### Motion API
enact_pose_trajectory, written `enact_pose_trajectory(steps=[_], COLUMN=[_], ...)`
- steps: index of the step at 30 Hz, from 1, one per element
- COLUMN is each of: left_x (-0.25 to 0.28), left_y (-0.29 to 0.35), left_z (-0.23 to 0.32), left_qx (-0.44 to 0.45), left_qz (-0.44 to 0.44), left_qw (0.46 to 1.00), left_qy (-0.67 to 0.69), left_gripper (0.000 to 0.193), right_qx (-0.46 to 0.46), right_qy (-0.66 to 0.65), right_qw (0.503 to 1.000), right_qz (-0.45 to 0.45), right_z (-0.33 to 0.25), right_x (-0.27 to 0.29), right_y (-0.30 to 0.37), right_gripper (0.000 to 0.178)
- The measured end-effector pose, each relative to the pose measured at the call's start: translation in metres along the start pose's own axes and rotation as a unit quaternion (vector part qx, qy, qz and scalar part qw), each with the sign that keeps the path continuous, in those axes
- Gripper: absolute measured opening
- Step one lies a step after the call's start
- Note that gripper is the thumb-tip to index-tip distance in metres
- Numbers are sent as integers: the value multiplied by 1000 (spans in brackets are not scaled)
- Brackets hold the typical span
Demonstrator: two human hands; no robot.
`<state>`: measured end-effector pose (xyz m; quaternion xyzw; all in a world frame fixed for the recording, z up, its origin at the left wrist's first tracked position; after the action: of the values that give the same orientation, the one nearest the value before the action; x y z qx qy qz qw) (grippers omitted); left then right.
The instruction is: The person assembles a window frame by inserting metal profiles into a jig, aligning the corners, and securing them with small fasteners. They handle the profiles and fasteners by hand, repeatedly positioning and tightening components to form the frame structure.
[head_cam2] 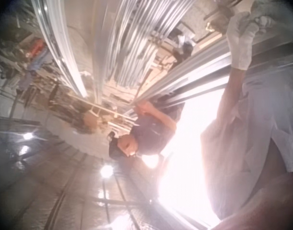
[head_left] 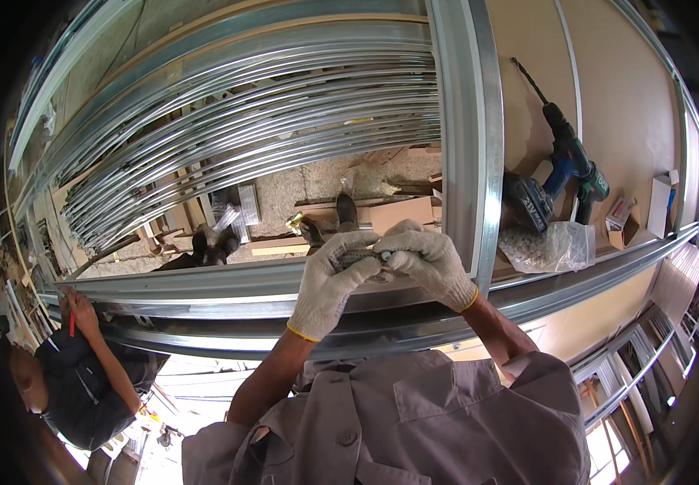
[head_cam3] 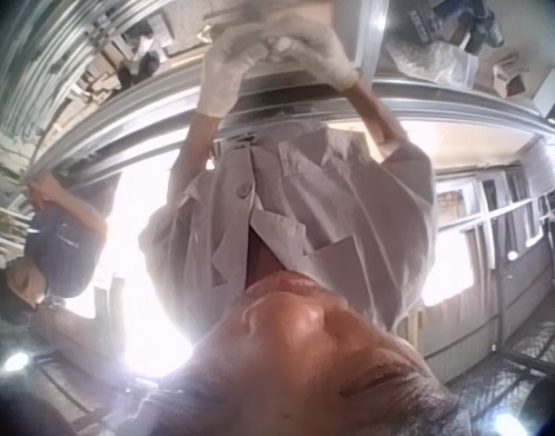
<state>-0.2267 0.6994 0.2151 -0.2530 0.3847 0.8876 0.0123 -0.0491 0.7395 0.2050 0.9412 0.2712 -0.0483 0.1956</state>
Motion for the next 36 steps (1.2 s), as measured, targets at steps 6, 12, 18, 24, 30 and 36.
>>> enact_pose_trajectory(steps=[6, 12, 18, 24, 30, 36], left_x=[0, -6, 9, 22, 28, 35], left_y=[3, -2, 2, 7, 5, 0], left_z=[-5, -5, -9, -13, -13, -1], left_qx=[-12, -53, -43, -41, -38, -22], left_qz=[15, 20, 41, 61, 74, 66], left_qw=[1000, 997, 986, 987, 993, 998], left_qy=[-6, -57, -157, -144, -86, -11], left_gripper=[36, 34, 18, 19, 19, 22], right_qx=[14, -47, -156, -173, -165, -106], right_qy=[-12, 16, -47, -130, -185, -177], right_qw=[1000, 999, 984, 975, 967, 978], right_qz=[-7, 22, 66, 52, 56, 34], right_z=[-2, -8, -2, -1, 4, 5], right_x=[0, 12, 20, 16, 18, 14], right_y=[1, 0, -1, -8, -17, -27], right_gripper=[22, 23, 29, 23, 17, 13])
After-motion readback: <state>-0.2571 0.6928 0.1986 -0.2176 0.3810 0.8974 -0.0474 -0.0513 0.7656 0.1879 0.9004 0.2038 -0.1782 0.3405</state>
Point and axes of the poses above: each hand's wrist, its own y-axis away from the middle knuckle, its own x-axis out of the back of the hand, z = x × y, the point moved 5 cm from there along -y, towards the middle knuckle, and after that the axes turned 1 degree about -y, right-handed, at the moved point
